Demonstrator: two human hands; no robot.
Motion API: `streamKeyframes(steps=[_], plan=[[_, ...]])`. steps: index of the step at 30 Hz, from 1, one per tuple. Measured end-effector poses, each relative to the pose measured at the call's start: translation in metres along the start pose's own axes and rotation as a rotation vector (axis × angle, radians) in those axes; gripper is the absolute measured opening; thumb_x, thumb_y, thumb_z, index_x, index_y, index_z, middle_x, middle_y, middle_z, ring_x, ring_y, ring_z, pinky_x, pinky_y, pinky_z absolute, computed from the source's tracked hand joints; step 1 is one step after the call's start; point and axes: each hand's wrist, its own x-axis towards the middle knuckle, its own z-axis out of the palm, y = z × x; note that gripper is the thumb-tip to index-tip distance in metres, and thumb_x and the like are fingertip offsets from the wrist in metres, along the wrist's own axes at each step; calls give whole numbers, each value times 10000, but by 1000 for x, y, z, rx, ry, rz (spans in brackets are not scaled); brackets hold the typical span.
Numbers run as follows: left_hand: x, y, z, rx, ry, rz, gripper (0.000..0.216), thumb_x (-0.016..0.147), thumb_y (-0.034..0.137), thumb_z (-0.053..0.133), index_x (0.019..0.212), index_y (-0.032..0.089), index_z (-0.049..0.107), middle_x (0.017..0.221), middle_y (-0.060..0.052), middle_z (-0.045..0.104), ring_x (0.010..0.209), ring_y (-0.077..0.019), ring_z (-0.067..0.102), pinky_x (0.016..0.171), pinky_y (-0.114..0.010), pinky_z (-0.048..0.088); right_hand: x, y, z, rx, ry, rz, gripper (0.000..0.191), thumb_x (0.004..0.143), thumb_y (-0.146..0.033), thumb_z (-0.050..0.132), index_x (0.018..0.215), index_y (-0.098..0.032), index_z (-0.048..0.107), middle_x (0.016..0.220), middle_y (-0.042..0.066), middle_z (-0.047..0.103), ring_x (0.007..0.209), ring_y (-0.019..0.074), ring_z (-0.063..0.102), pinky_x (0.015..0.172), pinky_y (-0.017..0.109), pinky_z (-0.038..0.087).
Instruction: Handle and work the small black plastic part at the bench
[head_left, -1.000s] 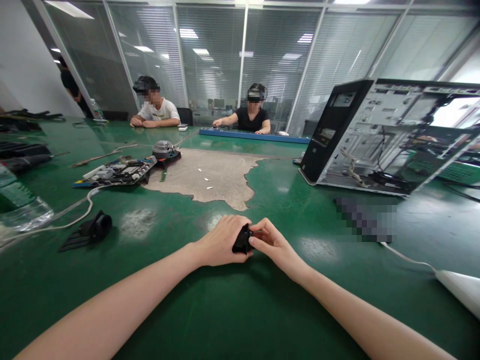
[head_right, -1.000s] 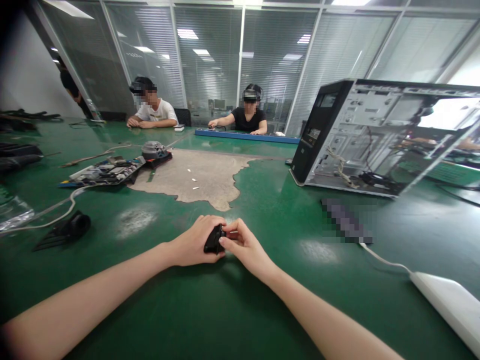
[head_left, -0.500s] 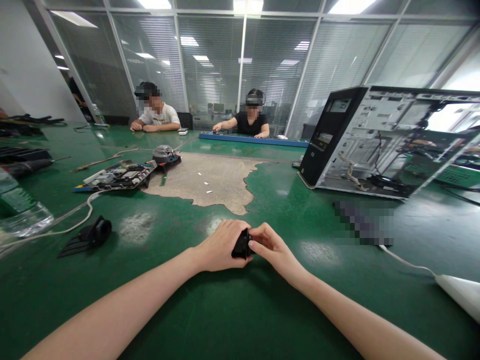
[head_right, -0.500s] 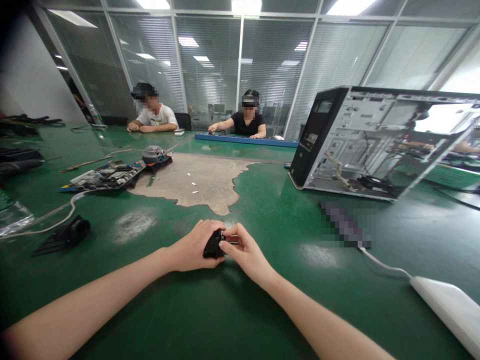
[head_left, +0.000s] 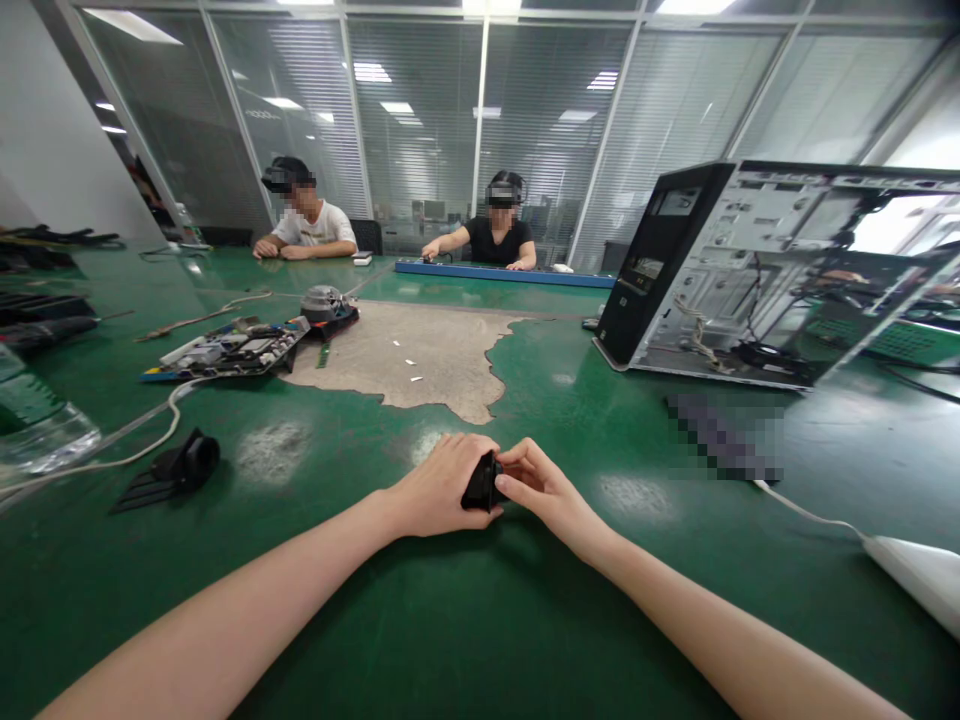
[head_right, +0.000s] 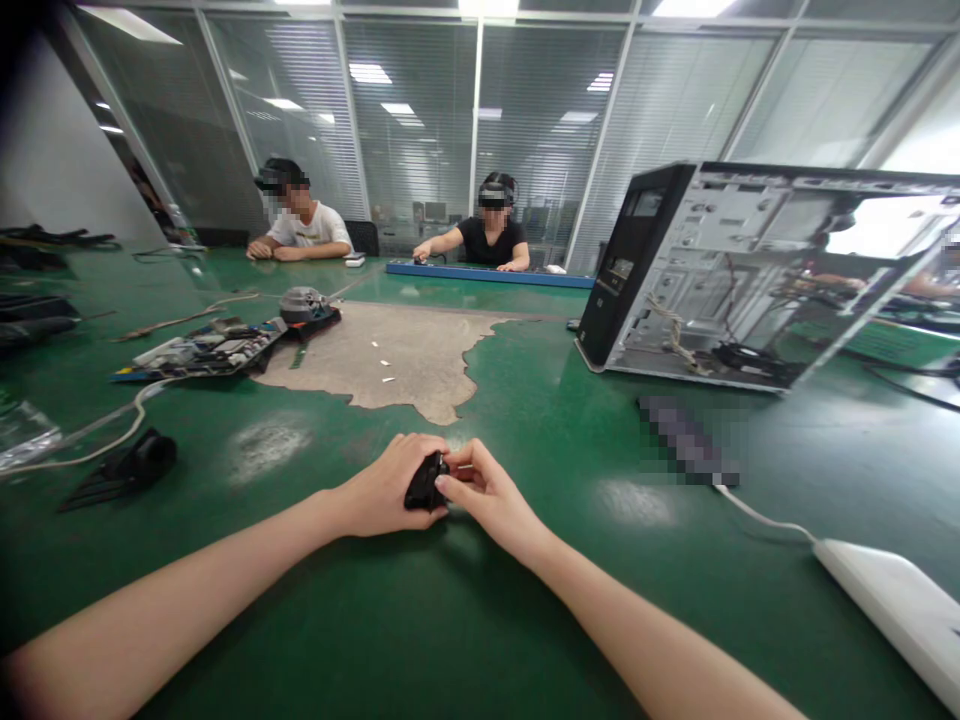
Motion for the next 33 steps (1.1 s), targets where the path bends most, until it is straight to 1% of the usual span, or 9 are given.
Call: streamKeyframes(steps=[4,10,12,16,19,22,26,30,33], plan=[[1,1,0,-3,-4,-5,516,666,343,605,1084,182,349,1036,-75,500,904,-234,478,793,-378,358,2,3,0,-43,28,1,278,719,-382,613,871,-209,458,887,11,543,872,153,535,805,335,420],[0,1,0,-7,-2,-8,498,663,307,591,1083,186,352,1035,-75,502,899,-236,482,791,-381,360,-2,4,-3,-8,-52,-21,351,654,-280,693,883,-231,432,928,-8,532,873,142,549,825,336,429],[0,1,0,-9,3,-7,497,663,303,590,1085,189,352,1041,-77,500,907,-238,483,793,-381,360,-3,3,-2,-3,-40,-19,324,662,-290,685,860,-229,435,922,-10,538,877,142,550,815,329,432],[1,1,0,-19,5,-4,507,665,330,605,1084,194,355,1037,-77,503,915,-240,486,799,-383,359,-1,2,0,-11,16,-14,252,712,-366,623,824,-218,451,865,-6,549,846,146,552,751,312,447],[1,1,0,-15,5,-9,515,661,333,611,1086,195,354,1037,-77,505,909,-239,486,799,-385,360,1,3,0,-41,43,-5,291,700,-369,633,874,-219,454,893,7,545,880,156,542,792,334,439],[0,1,1,-7,2,-10,512,666,328,602,1090,191,349,1039,-76,504,905,-236,484,797,-383,360,1,5,-1,-45,4,17,307,693,-340,645,891,-213,448,906,13,540,876,154,546,824,353,429],[0,0,1,-8,3,-9,494,661,302,593,1079,192,352,1033,-70,504,900,-229,486,796,-376,360,-2,4,-2,-15,-47,-13,350,645,-273,697,849,-228,416,916,-12,528,839,132,553,809,330,436],[0,0,0,-20,9,-4,500,665,328,603,1076,195,352,1036,-74,503,903,-232,487,793,-374,362,-1,2,0,-6,-2,-9,282,687,-342,651,816,-222,430,873,-13,532,829,136,545,759,313,446],[0,1,0,-19,5,-7,504,666,339,607,1078,196,356,1036,-76,504,904,-238,484,793,-382,362,0,3,0,-37,28,-18,271,703,-359,632,845,-222,446,877,-1,540,867,149,536,790,329,437]])
